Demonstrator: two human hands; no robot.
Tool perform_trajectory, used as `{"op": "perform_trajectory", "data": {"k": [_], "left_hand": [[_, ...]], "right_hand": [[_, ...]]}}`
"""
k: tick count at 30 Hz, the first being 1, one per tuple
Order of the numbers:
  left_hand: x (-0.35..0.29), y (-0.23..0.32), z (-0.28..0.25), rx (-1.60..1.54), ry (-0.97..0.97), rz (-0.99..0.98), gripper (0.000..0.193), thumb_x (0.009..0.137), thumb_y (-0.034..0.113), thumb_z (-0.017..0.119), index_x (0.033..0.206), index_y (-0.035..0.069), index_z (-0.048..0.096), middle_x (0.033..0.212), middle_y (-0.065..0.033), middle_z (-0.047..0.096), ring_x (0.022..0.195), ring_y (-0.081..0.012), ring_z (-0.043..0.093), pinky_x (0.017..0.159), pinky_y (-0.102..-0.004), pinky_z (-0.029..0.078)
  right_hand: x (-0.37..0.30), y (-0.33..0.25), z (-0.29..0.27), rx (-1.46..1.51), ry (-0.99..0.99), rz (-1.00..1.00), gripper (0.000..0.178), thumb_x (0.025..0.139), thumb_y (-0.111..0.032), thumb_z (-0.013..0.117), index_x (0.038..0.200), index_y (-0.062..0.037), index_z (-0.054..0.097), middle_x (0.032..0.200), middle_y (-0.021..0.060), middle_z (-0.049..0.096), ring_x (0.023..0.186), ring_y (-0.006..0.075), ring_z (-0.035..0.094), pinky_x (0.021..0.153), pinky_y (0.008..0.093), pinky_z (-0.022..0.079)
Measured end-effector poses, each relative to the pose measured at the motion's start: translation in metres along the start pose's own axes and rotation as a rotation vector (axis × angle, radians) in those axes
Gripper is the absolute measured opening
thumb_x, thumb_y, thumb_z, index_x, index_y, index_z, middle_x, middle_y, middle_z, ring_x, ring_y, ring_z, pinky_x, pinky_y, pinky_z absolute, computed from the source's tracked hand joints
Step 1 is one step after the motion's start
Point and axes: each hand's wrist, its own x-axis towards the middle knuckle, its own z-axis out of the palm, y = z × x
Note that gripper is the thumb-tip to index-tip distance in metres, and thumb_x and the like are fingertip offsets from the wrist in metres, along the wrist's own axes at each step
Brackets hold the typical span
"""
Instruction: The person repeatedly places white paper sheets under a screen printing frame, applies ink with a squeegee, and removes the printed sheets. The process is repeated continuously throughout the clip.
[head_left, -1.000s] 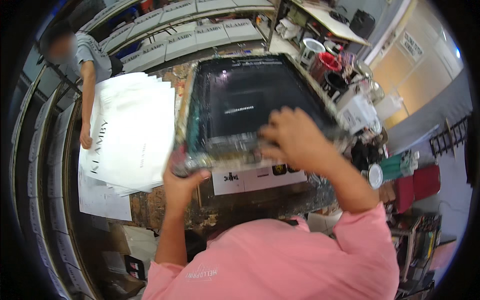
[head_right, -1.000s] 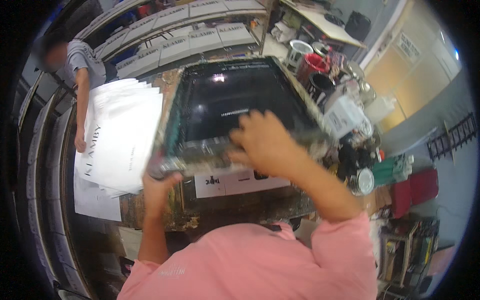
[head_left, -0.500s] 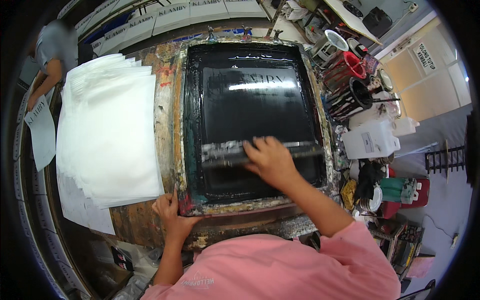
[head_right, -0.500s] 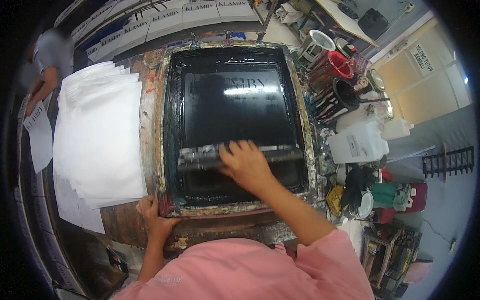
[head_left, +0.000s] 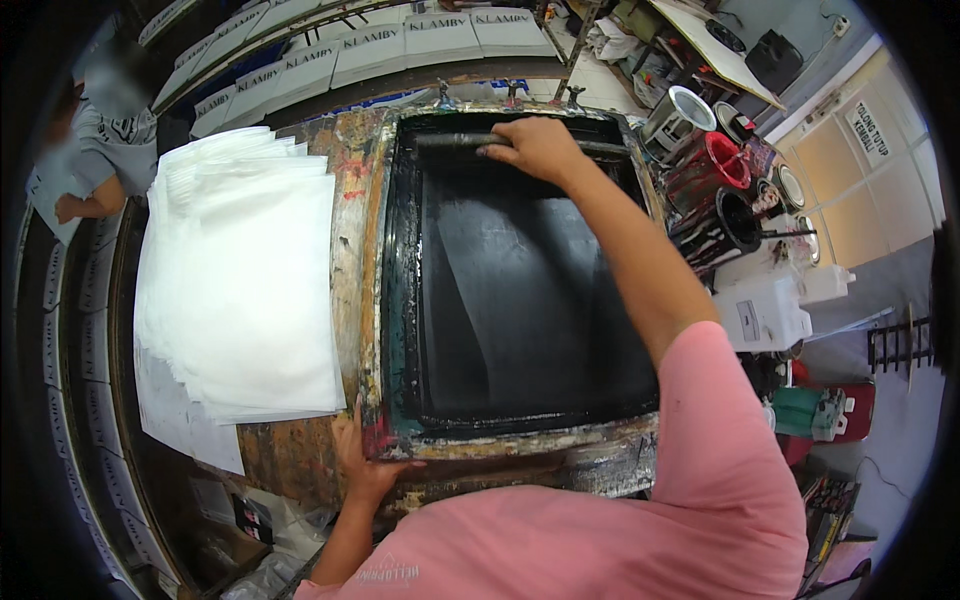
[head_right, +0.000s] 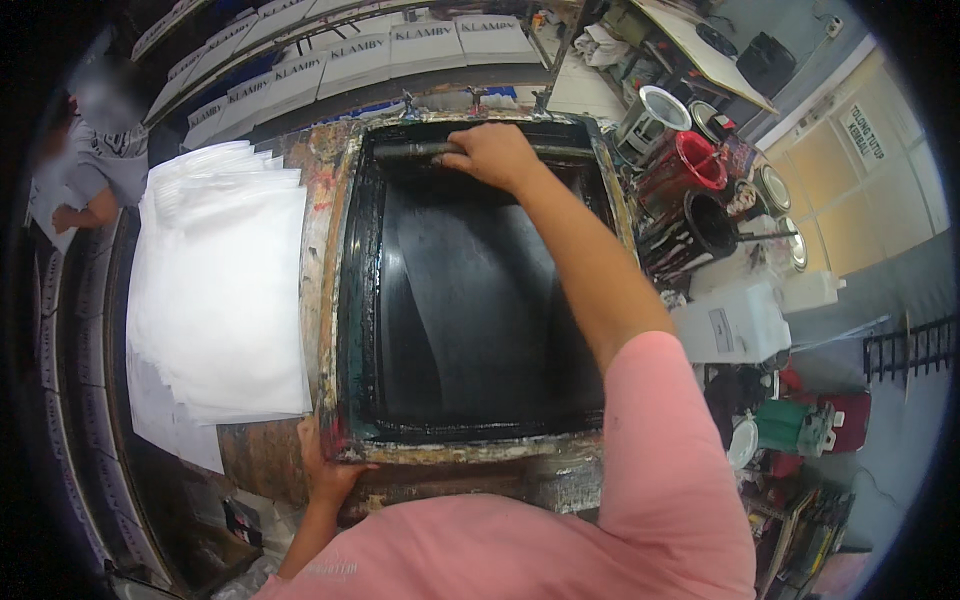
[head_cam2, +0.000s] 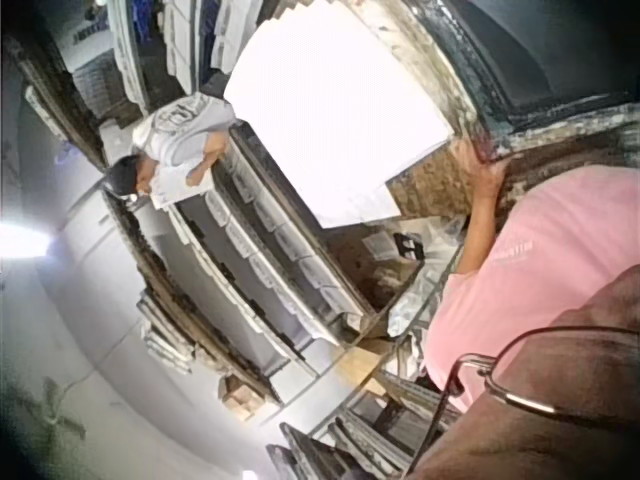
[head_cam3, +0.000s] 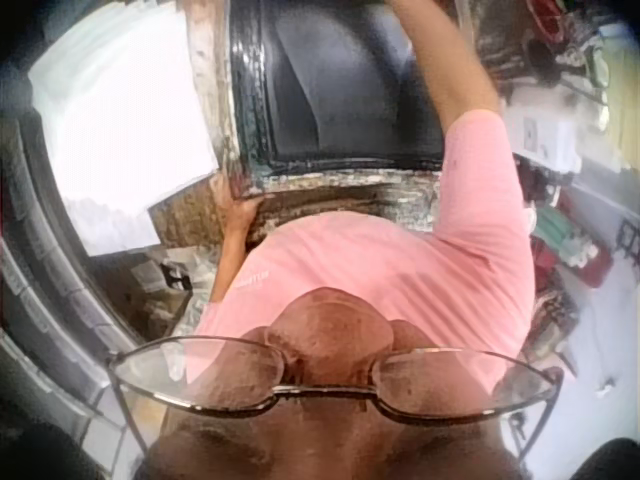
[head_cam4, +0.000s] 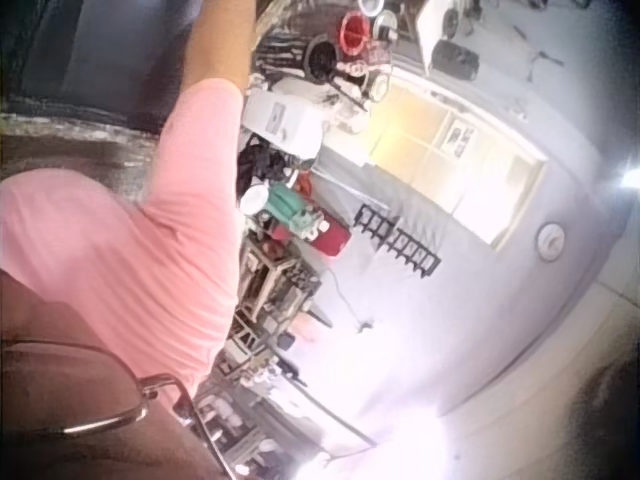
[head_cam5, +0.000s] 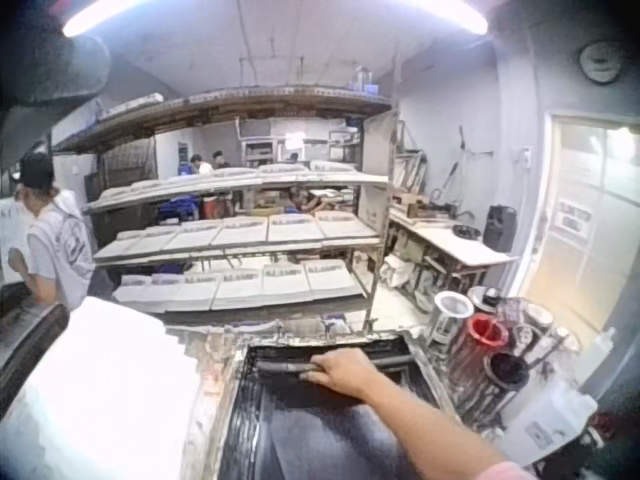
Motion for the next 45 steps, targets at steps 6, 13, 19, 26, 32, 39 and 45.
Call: {"op": "perform_trajectory", "data": {"k": [6,13,19,26,32,39,45], "left_hand": [[-0.002,-0.001,-0.001,0.080,-0.036,0.044,0.123,0.049,0.048,0.103,0.150,-0.002,0.055,0.114,-0.0140,0.065,0.108,-0.0358,0.053,0.095,-0.0489,0.046],[0.001,0.020,0.002,-0.173,0.048,0.009,0.114,0.062,0.027,0.104,0.157,-0.004,0.048,0.116,-0.0110,0.067,0.109,-0.0294,0.061,0.098,-0.0447,0.052],[0.060,0.103,-0.022,-0.839,0.309,0.100,0.099,0.089,0.028,0.092,0.164,-0.003,0.036,0.144,-0.0129,0.058,0.126,-0.0228,0.061,0.107,-0.0358,0.052],[0.244,0.072,0.018,-0.750,0.420,0.307,0.062,0.110,0.047,0.062,0.148,-0.001,0.058,0.118,-0.0121,0.070,0.118,-0.0238,0.066,0.104,-0.0407,0.049],[0.375,-0.011,0.122,0.010,0.064,0.353,0.029,0.102,0.025,0.073,0.115,0.000,0.075,0.113,-0.0188,0.071,0.107,-0.0355,0.071,0.090,-0.0422,0.057],[0.409,-0.011,0.134,-0.042,-0.052,0.411,0.013,0.102,0.014,0.072,0.105,0.001,0.073,0.093,-0.0087,0.073,0.084,-0.0212,0.070,0.073,-0.0369,0.055],[0.382,-0.014,0.029,-0.283,-0.040,-0.016,0.016,0.105,0.014,0.069,0.104,-0.001,0.070,0.079,-0.0027,0.067,0.066,-0.0095,0.057,0.061,-0.0276,0.046]], "right_hand": [[-0.113,-0.075,0.022,-0.129,0.164,-0.002,0.046,0.098,-0.060,0.065,0.108,-0.0146,0.068,0.098,0.0106,0.071,0.096,0.0337,0.071,0.074,0.0492,0.058],[-0.281,-0.221,-0.067,0.041,-0.131,0.140,0.046,0.094,-0.048,0.073,0.109,-0.0066,0.060,0.097,0.0125,0.064,0.092,0.0343,0.068,0.071,0.0488,0.058],[-0.268,-0.247,-0.180,-0.172,0.340,-0.020,0.038,0.089,-0.037,0.077,0.107,-0.0047,0.066,0.094,0.0136,0.062,0.097,0.0335,0.061,0.096,0.0514,0.048],[-0.158,-0.209,-0.267,-0.269,0.646,0.006,0.046,0.093,-0.047,0.067,0.085,-0.0022,0.073,0.082,0.0194,0.072,0.082,0.0376,0.070,0.080,0.0502,0.048],[-0.130,-0.218,-0.308,-0.146,0.592,0.147,0.051,0.096,-0.042,0.060,0.077,0.0044,0.066,0.071,0.0239,0.064,0.071,0.0423,0.066,0.075,0.0517,0.054],[-0.124,-0.196,-0.309,-0.160,0.554,0.091,0.046,0.097,-0.043,0.061,0.087,0.0019,0.069,0.079,0.0239,0.066,0.080,0.0446,0.065,0.079,0.0519,0.052],[-0.123,-0.193,-0.309,-0.083,0.527,0.078,0.044,0.097,-0.044,0.062,0.096,-0.0002,0.070,0.087,0.0239,0.068,0.088,0.0467,0.065,0.084,0.0521,0.050]]}}
